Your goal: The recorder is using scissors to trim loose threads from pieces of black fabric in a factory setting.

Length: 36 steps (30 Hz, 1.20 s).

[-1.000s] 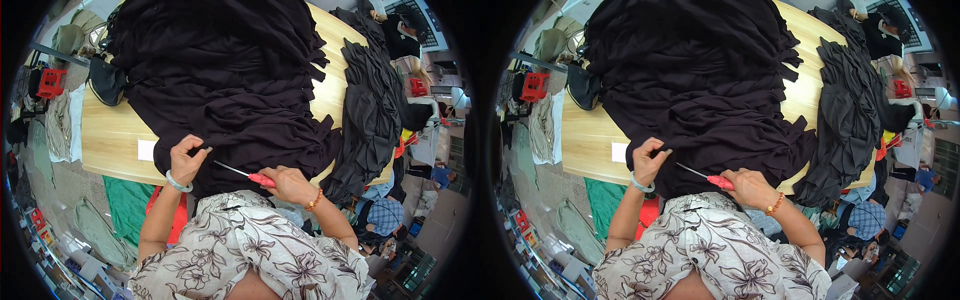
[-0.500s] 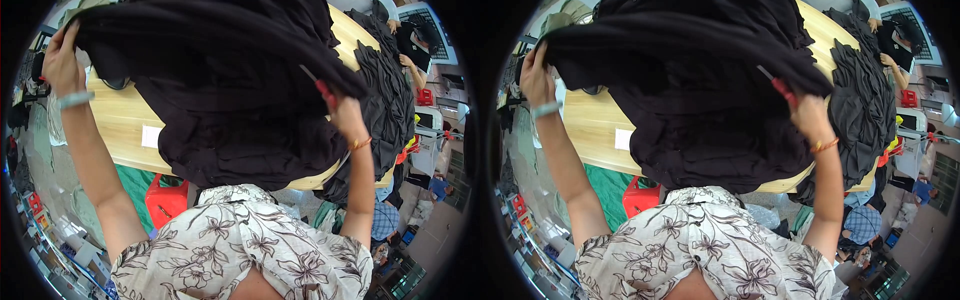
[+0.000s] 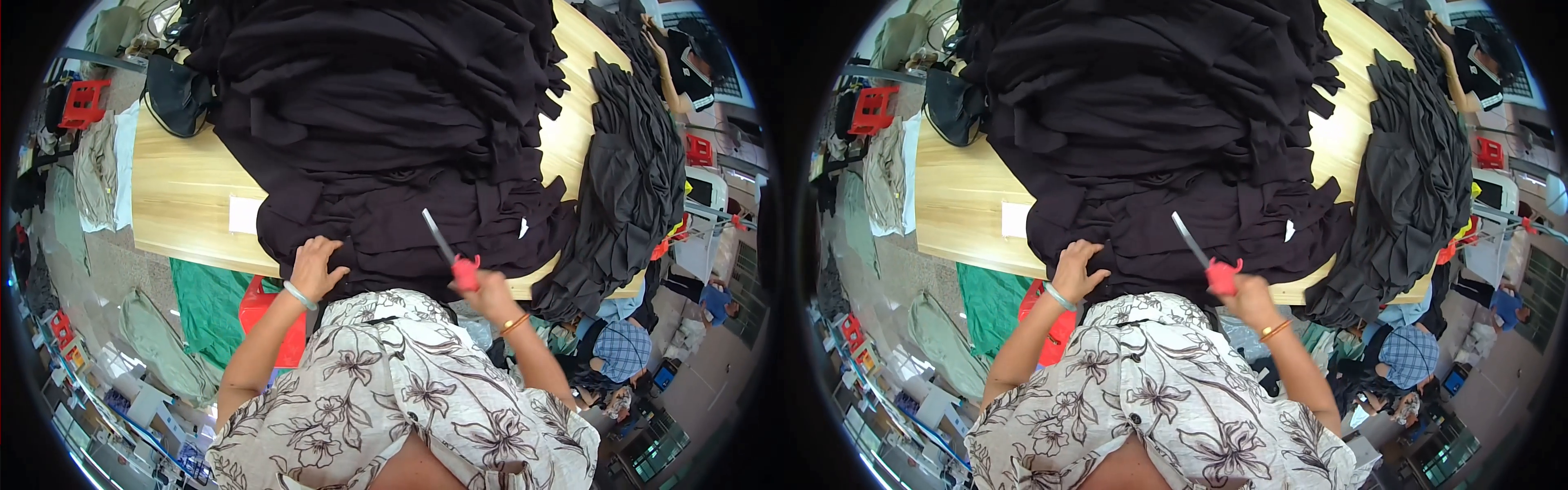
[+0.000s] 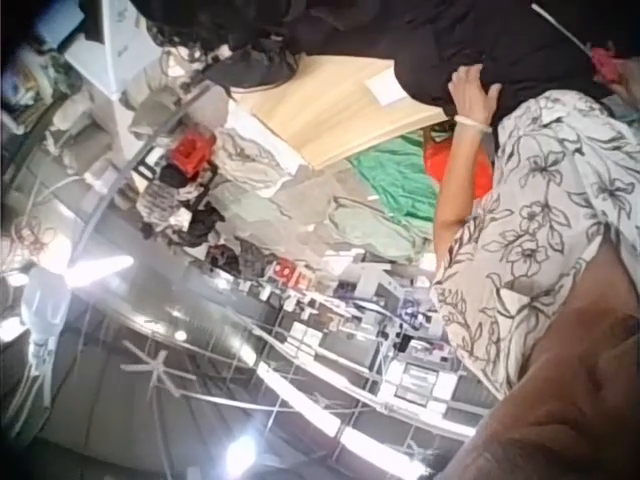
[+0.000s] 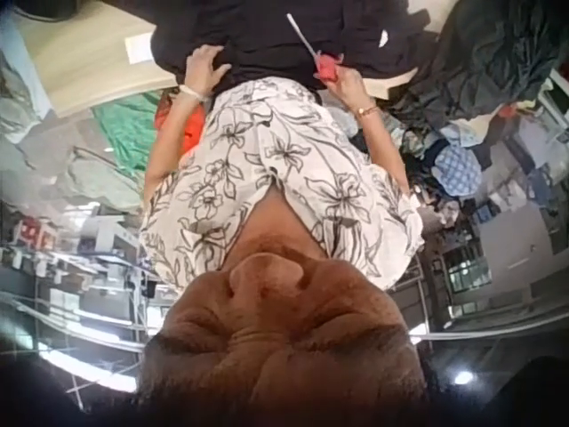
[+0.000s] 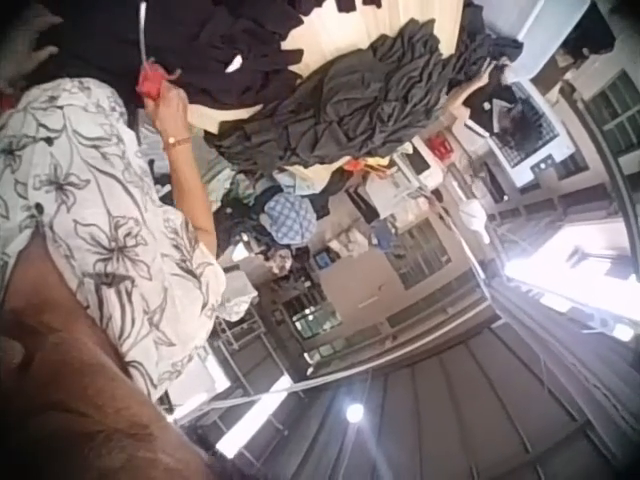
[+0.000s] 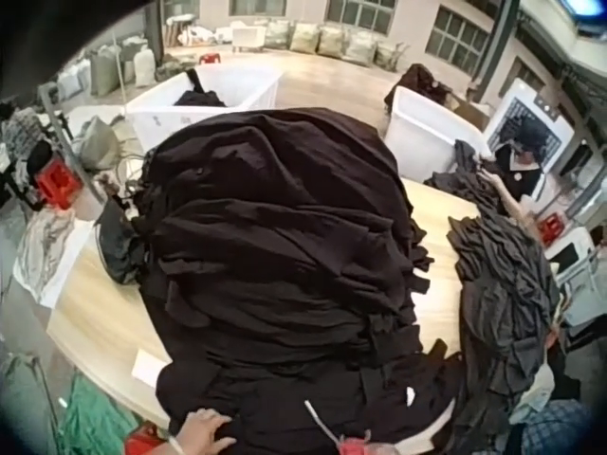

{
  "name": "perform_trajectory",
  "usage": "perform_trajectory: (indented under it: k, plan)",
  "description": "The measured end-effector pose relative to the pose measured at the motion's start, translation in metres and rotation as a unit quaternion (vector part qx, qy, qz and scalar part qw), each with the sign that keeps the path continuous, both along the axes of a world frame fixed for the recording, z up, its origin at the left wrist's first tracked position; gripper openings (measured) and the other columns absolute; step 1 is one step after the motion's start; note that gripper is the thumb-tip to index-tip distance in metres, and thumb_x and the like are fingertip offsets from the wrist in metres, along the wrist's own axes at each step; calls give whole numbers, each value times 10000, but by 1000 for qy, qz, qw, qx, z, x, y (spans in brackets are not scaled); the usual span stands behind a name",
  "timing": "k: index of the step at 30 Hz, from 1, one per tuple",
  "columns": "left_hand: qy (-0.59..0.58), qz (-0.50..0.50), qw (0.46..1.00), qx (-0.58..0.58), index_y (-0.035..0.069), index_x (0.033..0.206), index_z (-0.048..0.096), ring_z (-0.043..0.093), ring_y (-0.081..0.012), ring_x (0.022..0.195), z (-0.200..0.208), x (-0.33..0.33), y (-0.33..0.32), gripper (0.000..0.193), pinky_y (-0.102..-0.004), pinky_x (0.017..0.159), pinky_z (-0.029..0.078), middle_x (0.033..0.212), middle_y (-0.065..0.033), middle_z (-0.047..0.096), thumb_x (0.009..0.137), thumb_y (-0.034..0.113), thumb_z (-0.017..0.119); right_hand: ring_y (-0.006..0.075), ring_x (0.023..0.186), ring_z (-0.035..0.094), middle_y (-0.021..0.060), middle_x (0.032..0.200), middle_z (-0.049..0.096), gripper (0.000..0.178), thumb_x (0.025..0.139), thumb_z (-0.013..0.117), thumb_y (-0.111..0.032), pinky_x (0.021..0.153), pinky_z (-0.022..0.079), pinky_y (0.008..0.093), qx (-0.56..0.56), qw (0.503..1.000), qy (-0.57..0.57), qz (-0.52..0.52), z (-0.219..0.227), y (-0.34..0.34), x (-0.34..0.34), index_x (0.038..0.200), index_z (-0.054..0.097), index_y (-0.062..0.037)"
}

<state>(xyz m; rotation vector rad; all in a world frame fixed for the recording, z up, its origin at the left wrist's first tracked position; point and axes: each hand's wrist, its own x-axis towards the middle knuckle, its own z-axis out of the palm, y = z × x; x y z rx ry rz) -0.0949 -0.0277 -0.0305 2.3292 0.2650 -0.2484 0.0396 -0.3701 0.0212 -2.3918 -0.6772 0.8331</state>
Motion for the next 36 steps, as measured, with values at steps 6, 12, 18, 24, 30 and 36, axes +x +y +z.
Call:
perform_trajectory:
  k: [6, 12, 18, 24, 30, 36]
  plan:
    - [-91, 137, 982, -97, -17, 824, 581, 574, -276, 662, 22, 25, 19, 207, -336, 627, 461, 745, -136, 577, 740, 61, 754, 366, 832, 636, 194, 891, 632, 366, 713, 757, -175, 747, 510, 452, -46, 995, -39, 79, -72, -13, -68, 1005, 610, -10]
    - [-205, 261, 925, -186, 18, 813, 552, 446, -59, 666, 43, 85, 58, 207, -212, 610, 395, 692, 29, 513, 825, 80, 749, 365, 743, 621, 166, 805, 612, 277, 655, 768, -110, 674, 498, 469, -39, 995, -92, 31, -101, -30, -67, 875, 609, -51]
    - [-211, 272, 935, -89, 3, 891, 605, 525, -111, 802, 5, 84, 98, 211, -257, 745, 455, 851, -16, 590, 853, 160, 741, 405, 893, 624, 189, 919, 654, 262, 800, 650, -82, 767, 509, 475, 153, 986, -67, -27, 16, 6, 18, 1058, 604, -78]
    - [-256, 353, 891, -127, -2, 1158, 595, 562, -141, 899, -53, 83, 138, 285, -269, 847, 455, 1005, -62, 617, 931, 156, 664, 440, 846, 606, 220, 881, 632, 219, 849, 659, -180, 728, 501, 477, 109, 958, -200, -176, 47, 42, 107, 990, 584, -30]
    - [-217, 145, 964, -52, 37, 1243, 560, 539, -294, 1114, 24, 39, 12, 515, -367, 943, 426, 1198, -123, 576, 783, 144, 764, 381, 747, 644, 169, 794, 653, 271, 832, 732, -308, 652, 512, 429, 34, 971, -165, -169, 34, 18, 83, 928, 643, -72]
    - [-98, 93, 991, 10, 58, 1097, 611, 567, -349, 979, -14, -12, -19, 397, -414, 844, 435, 1009, -147, 594, 719, 53, 730, 426, 910, 619, 217, 945, 649, 350, 774, 749, -192, 785, 506, 466, 7, 980, -115, -160, 1, 17, 44, 1067, 617, -53]
